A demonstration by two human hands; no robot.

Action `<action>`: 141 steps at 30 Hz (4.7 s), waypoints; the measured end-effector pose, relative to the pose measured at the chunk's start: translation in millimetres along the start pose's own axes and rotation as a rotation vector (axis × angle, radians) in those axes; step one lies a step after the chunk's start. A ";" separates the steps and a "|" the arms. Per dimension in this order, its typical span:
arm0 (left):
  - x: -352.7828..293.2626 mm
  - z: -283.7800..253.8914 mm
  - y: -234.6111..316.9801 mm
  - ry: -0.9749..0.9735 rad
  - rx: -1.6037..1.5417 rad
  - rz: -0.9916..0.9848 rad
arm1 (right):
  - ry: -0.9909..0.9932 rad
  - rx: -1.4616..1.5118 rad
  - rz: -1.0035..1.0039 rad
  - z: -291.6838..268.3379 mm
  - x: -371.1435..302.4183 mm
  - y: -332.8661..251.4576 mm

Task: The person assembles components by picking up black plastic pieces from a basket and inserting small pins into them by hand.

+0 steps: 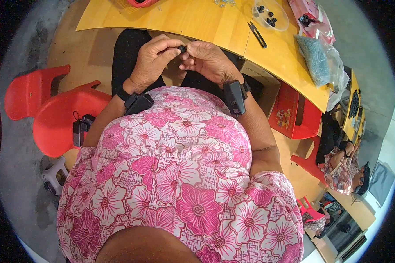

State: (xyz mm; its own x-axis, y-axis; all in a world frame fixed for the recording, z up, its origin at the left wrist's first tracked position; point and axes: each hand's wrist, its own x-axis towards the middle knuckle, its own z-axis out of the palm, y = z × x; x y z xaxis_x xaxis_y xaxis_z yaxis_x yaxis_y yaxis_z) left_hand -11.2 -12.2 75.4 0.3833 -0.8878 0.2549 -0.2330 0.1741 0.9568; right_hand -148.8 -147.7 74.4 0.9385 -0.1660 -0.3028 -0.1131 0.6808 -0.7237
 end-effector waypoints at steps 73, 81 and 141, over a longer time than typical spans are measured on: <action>3.6 5.4 -30.7 -0.021 -0.302 -0.356 | 1.244 -1.594 -0.560 -132.7 -16.3 -151.7; -7.5 -11.9 -62.8 0.024 -0.343 -0.442 | 0.972 -1.411 -0.796 -85.2 22.0 -145.9; 2.1 -10.4 -62.0 -0.095 -0.649 -0.581 | 0.167 -2.288 -0.225 -2.2 251.3 -132.2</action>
State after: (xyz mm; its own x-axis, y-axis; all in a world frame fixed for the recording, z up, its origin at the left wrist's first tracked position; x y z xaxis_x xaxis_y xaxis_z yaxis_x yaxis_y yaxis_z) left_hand 13.4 -20.4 18.1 0.2005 -0.9381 -0.2823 0.5419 -0.1339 0.8297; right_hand 101.2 -281.1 92.6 0.9724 -0.2157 -0.0887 -0.2140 -0.9764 0.0284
